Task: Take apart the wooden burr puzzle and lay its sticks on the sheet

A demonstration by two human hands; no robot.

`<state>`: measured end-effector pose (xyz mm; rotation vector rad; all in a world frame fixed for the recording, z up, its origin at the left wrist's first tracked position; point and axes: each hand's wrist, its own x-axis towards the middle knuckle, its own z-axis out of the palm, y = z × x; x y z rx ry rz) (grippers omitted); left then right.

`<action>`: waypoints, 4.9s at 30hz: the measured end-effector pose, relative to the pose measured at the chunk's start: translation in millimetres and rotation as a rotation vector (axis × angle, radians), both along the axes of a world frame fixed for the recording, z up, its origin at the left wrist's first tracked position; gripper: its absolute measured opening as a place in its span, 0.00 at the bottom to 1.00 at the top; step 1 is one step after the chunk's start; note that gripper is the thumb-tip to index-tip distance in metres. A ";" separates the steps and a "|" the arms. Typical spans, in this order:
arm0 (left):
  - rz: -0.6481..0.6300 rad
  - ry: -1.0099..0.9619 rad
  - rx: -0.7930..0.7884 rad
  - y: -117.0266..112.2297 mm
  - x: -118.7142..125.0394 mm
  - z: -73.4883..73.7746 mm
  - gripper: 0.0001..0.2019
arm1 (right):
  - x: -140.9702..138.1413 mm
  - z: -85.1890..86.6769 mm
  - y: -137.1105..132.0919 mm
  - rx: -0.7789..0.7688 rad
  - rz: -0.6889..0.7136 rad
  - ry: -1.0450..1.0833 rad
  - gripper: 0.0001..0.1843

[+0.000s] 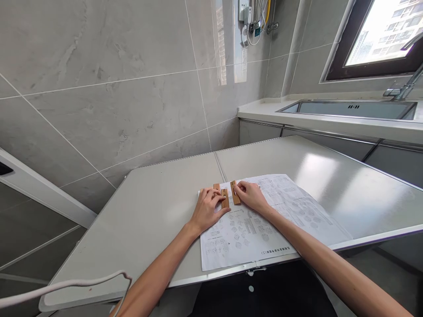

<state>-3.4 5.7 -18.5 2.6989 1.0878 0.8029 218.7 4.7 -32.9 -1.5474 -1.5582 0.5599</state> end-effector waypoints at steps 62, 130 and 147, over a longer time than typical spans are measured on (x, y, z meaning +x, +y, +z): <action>0.586 -0.667 -0.388 69.3 -58.0 -18.6 0.13 | -6.2 -10.6 -1.6 0.044 0.173 -0.493 0.20; 0.461 -0.556 -0.328 57.0 -47.2 -9.3 0.14 | -0.5 -8.5 -1.5 -0.032 0.062 -0.517 0.21; 0.165 -0.121 -0.193 42.3 -38.6 -3.0 0.20 | -0.2 -4.9 -3.3 -0.048 0.056 -0.520 0.21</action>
